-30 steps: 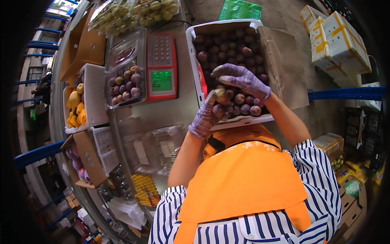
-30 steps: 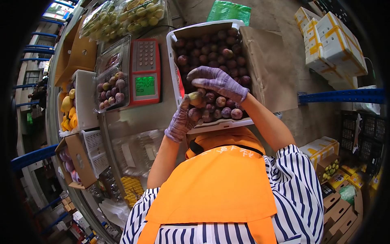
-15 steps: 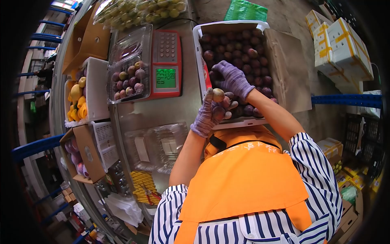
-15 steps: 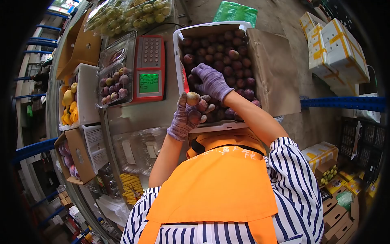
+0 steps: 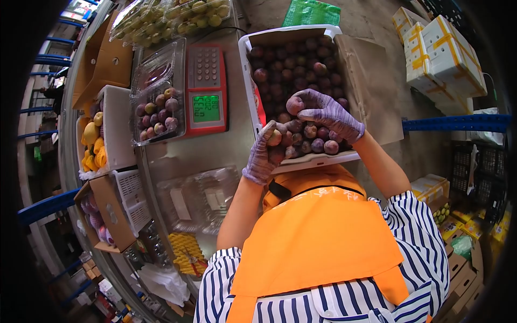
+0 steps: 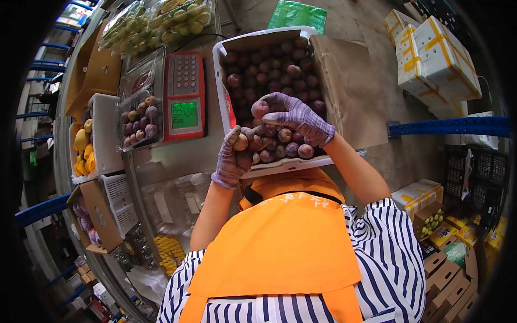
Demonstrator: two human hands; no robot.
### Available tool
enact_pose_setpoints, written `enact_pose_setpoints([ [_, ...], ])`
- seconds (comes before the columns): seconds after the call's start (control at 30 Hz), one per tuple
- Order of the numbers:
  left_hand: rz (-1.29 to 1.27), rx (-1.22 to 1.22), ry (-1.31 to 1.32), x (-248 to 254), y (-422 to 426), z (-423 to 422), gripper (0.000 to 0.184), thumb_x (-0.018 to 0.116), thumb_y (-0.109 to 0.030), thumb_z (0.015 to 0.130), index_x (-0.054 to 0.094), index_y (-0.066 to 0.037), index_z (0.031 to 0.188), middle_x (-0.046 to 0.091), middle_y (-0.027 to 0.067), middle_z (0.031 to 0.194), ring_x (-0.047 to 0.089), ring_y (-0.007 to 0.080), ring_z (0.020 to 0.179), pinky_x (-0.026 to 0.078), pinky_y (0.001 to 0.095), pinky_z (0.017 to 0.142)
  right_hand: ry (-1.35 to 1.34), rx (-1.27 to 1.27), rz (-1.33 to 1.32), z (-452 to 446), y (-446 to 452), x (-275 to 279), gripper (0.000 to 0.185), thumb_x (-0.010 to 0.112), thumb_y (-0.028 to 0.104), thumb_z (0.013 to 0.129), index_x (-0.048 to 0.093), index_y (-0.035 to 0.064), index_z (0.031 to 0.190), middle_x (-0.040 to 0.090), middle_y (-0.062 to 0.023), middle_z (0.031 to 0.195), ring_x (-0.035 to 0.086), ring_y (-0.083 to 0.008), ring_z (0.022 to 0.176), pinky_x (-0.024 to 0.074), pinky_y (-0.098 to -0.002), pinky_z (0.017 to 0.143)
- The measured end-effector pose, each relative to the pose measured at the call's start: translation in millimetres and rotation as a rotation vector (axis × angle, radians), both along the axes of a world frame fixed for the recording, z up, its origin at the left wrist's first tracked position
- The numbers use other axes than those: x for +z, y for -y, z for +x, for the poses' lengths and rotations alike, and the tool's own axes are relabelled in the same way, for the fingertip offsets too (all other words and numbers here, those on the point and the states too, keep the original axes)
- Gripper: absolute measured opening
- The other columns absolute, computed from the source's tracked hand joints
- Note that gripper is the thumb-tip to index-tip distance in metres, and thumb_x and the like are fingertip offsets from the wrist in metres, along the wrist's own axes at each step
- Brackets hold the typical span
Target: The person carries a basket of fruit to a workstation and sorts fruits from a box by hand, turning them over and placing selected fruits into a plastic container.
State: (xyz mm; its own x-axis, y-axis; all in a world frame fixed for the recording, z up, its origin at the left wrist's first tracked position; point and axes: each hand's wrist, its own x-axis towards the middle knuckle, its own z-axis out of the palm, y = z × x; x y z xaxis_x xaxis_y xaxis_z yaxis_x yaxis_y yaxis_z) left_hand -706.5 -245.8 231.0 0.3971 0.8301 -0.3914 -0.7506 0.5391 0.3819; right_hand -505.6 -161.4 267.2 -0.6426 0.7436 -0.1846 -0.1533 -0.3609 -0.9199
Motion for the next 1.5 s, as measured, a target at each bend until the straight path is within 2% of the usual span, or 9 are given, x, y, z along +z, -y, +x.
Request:
enact_pose_setpoints([
  [0.17, 0.053, -0.035, 0.347, 13.2, -0.8, -4.5, 0.063, 0.061, -0.034, 0.088, 0.041, -0.007, 0.14, 0.059, 0.0109, 0.113, 0.059, 0.0202, 0.095, 0.051, 0.0303, 0.061, 0.21, 0.053, 0.175, -10.5, 11.0, 19.1, 0.045, 0.072, 0.011, 0.082, 0.055, 0.0038, 0.123, 0.061, -0.003, 0.109, 0.058, -0.0112, 0.1, 0.0481, -0.0274, 0.09],
  [0.47, 0.478, 0.439, 0.107, -3.7, -10.0, -183.7, 0.044, 0.057, -0.04, 0.092, 0.051, -0.014, 0.128, 0.06, 0.0103, 0.111, 0.058, 0.008, 0.077, 0.049, 0.0211, 0.047, 0.637, -0.552, 0.725, 48.6, 21.9, -2.7, 0.031, 0.065, 0.011, 0.086, 0.062, 0.0074, 0.117, 0.063, -0.007, 0.099, 0.059, -0.0146, 0.091, 0.0487, -0.0279, 0.08],
  [0.63, 0.365, 0.32, -0.843, 100.5, -35.0, -255.2, 0.064, 0.059, -0.022, 0.092, 0.023, -0.018, 0.145, 0.046, 0.0246, 0.131, 0.055, 0.0403, 0.117, 0.052, 0.0585, 0.088, 0.999, -0.588, 1.182, 92.4, 40.0, -23.5, 0.025, 0.067, 0.02, 0.078, 0.065, 0.0101, 0.101, 0.064, -0.0101, 0.107, 0.059, -0.0316, 0.105, 0.0434, -0.0431, 0.094],
  [0.8, 0.852, -0.015, -2.896, 54.1, -63.6, -263.9, 0.034, 0.061, -0.027, 0.088, 0.065, -0.003, 0.113, 0.061, 0.0171, 0.12, 0.057, 0.0313, 0.111, 0.042, 0.0387, 0.097, 1.062, -0.607, 1.095, 96.3, 45.8, -65.5, 0.027, 0.065, 0.026, 0.082, 0.066, 0.0142, 0.106, 0.06, -0.0045, 0.12, 0.047, -0.0273, 0.124, 0.0327, -0.0443, 0.105],
  [0.87, 0.78, 0.037, -2.284, 98.4, -62.5, -176.3, 0.032, 0.06, -0.025, 0.089, 0.067, -0.004, 0.112, 0.061, 0.0172, 0.123, 0.056, 0.0335, 0.112, 0.039, 0.0429, 0.1, 1.051, -0.642, 1.089, 95.1, 45.5, -70.2, 0.03, 0.064, 0.025, 0.079, 0.066, 0.0122, 0.106, 0.06, -0.0062, 0.119, 0.048, -0.0284, 0.123, 0.0323, -0.0444, 0.105],
  [0.93, 1.118, 0.307, -2.44, 78.7, -76.2, -142.1, 0.03, 0.061, -0.018, 0.088, 0.066, -0.002, 0.112, 0.061, 0.0196, 0.122, 0.054, 0.0345, 0.115, 0.039, 0.0443, 0.101, 1.063, -0.672, 1.133, 94.6, 43.9, -70.0, 0.029, 0.065, 0.024, 0.077, 0.066, 0.0124, 0.104, 0.061, -0.0056, 0.116, 0.049, -0.0279, 0.122, 0.0339, -0.044, 0.103],
  [1.13, 1.623, -0.271, -1.785, 12.0, -65.1, 35.2, 0.042, 0.066, -0.007, 0.079, 0.059, -0.007, 0.121, 0.053, 0.0164, 0.131, 0.047, 0.0338, 0.125, 0.037, 0.0427, 0.106, 1.117, -0.733, 1.199, 89.6, 41.4, -80.0, 0.023, 0.065, 0.025, 0.073, 0.067, 0.015, 0.093, 0.063, -0.003, 0.11, 0.053, -0.0256, 0.116, 0.0388, -0.0438, 0.096],
  [1.27, 1.744, -0.485, -1.974, -40.7, -58.5, 67.0, 0.055, 0.067, -0.033, 0.077, 0.057, -0.009, 0.126, 0.051, 0.0166, 0.135, 0.045, 0.0421, 0.122, 0.037, 0.0512, 0.103, 1.083, -0.615, 1.106, 92.5, 42.8, -69.1, 0.023, 0.064, 0.023, 0.073, 0.068, 0.0131, 0.093, 0.063, -0.0036, 0.108, 0.052, -0.0272, 0.117, 0.0387, -0.043, 0.097],
  [1.5, 1.621, -0.32, -1.909, -41.6, -65.3, 63.7, 0.045, 0.07, -0.028, 0.077, 0.062, -0.006, 0.115, 0.057, 0.0178, 0.123, 0.056, 0.0378, 0.108, 0.047, 0.0461, 0.09, 1.268, -0.647, 1.238, 88.1, 41.3, -76.7, 0.022, 0.064, 0.026, 0.072, 0.068, 0.0134, 0.089, 0.064, -0.0037, 0.103, 0.052, -0.0267, 0.116, 0.038, -0.0431, 0.095],
])
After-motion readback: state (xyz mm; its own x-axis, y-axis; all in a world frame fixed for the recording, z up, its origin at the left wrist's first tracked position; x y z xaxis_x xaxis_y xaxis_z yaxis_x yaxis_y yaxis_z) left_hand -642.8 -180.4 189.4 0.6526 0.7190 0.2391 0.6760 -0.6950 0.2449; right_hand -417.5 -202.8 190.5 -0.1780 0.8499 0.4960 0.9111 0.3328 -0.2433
